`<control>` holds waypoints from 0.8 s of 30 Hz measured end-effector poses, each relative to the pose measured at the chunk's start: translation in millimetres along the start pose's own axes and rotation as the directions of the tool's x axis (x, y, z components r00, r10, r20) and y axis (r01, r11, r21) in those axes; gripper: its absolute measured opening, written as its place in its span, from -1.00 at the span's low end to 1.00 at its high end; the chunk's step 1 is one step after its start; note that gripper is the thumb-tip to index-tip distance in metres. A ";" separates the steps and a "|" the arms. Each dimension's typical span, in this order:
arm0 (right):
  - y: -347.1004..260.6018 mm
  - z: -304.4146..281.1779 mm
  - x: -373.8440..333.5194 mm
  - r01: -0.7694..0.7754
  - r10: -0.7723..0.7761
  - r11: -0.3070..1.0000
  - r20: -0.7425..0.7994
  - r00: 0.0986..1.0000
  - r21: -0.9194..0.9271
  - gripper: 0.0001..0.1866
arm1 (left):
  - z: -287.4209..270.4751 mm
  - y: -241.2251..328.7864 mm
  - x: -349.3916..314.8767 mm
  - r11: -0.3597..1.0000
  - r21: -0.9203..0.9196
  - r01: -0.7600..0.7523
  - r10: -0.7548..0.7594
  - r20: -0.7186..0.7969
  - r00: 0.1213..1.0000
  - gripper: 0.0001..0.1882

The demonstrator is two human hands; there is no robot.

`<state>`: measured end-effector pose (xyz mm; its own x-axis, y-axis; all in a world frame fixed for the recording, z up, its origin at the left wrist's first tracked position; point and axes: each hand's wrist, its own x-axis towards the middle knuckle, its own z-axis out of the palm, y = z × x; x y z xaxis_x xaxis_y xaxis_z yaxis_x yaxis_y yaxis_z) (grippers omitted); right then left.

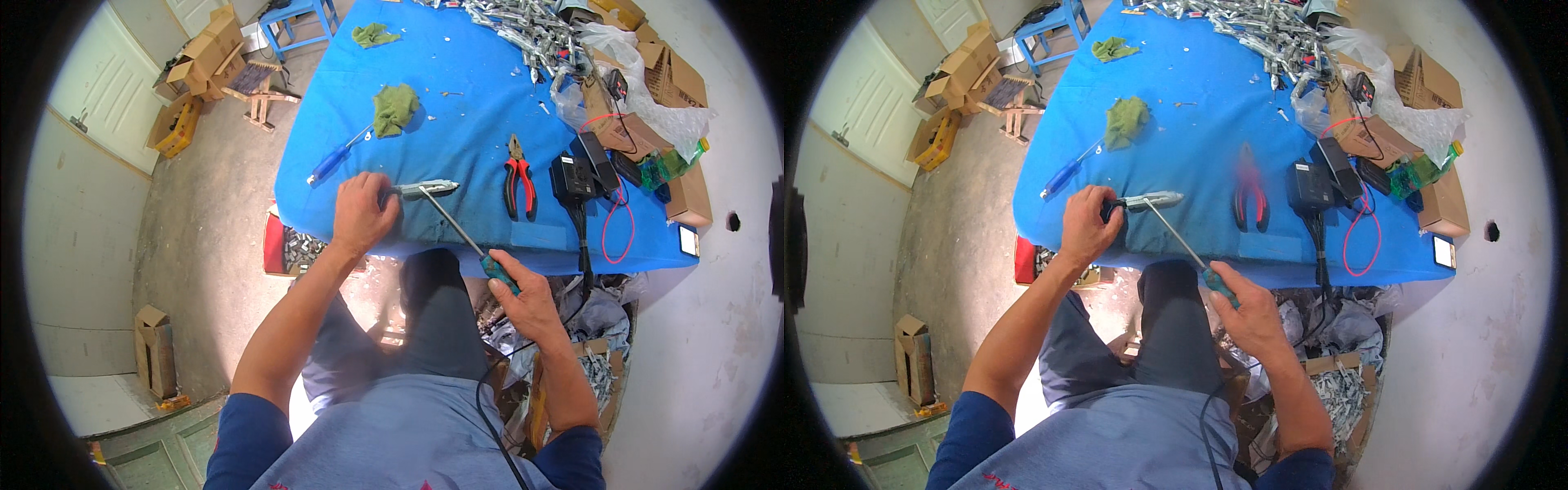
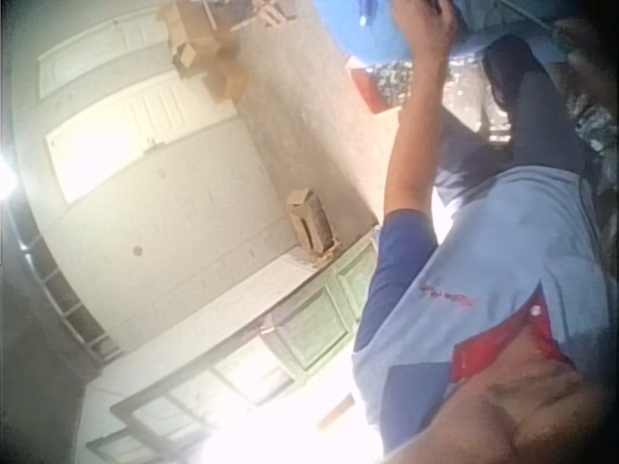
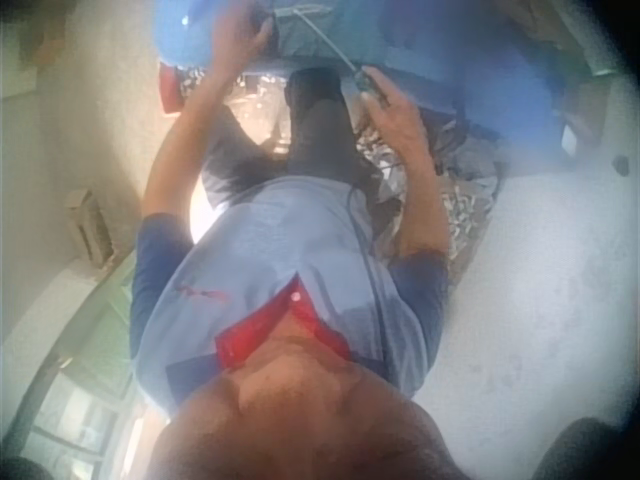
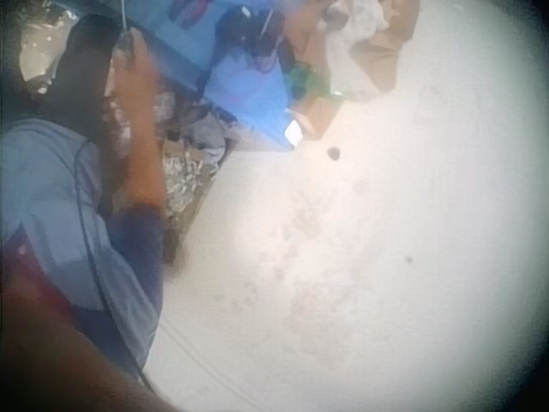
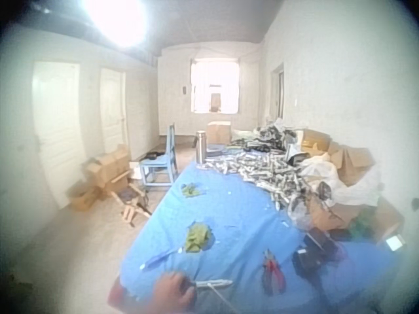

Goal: The person uses a screwdriver to pry and scrape material from inside a small metal component while holding it on a table.

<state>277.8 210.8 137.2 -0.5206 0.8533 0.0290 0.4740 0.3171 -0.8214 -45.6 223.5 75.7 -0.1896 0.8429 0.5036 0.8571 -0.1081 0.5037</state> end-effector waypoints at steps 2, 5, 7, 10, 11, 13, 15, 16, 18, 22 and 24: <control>0.6 1.6 1.1 0.075 -0.077 0.994 -0.024 0.997 -0.077 -0.53 | 0.3 2.4 -0.3 1.000 -0.012 0.020 -0.020 -0.002 1.000 -0.81; -10.0 2.6 2.0 0.077 -0.081 0.973 -0.011 0.997 -0.216 -0.53 | 4.0 1.9 -2.0 1.000 0.019 0.005 -0.004 -0.037 0.999 -0.83; -12.2 8.4 2.8 0.082 -0.088 0.966 -0.014 0.996 -0.245 -0.52 | 6.3 -0.7 -3.5 0.999 0.045 -0.007 0.009 -0.045 0.999 -0.85; -10.9 10.4 5.6 0.092 -0.101 0.964 -0.021 0.995 -0.250 -0.53 | 7.4 -1.6 -4.9 0.998 0.064 -0.007 0.009 -0.026 1.000 -0.86; -10.3 10.4 7.2 0.097 -0.106 0.965 -0.022 0.994 -0.245 -0.53 | 6.7 -0.3 -4.9 0.998 0.067 -0.008 0.010 -0.025 1.000 -0.86; -6.3 8.3 10.6 0.109 -0.122 0.956 -0.029 0.992 -0.273 -0.54 | 6.3 0.6 -4.6 0.998 0.067 -0.017 0.019 -0.029 0.999 -0.87; -3.1 4.7 14.5 0.126 -0.148 0.938 -0.042 0.988 -0.322 -0.54 | 6.4 0.3 -4.0 0.998 0.063 -0.032 0.035 -0.037 0.999 -0.87; -1.7 2.6 16.6 0.136 -0.165 0.924 -0.053 0.985 -0.357 -0.54 | 6.8 0.3 -4.0 0.998 0.061 -0.033 0.035 -0.037 0.999 -0.88; 0.3 -1.3 21.4 0.162 -0.204 0.893 -0.057 0.977 -0.419 -0.54 | 7.8 0.3 -3.9 0.998 0.059 -0.033 0.035 -0.036 0.999 -0.88; 8.2 -6.1 31.1 0.228 -0.258 0.856 -0.002 0.966 -0.465 -0.52 | 7.7 0.5 -4.4 0.997 0.072 -0.037 0.040 -0.041 0.998 -0.87; 11.6 -9.0 35.4 0.256 -0.274 0.846 0.032 0.961 -0.468 -0.50 | 8.7 0.8 -4.4 0.996 0.075 -0.048 0.052 -0.050 0.997 -0.87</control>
<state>271.3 248.4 133.8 -0.6531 0.7202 0.2342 0.5999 0.6807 -0.4204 -39.9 224.3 67.9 -0.1682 0.8089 0.5634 0.8990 -0.1086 0.4244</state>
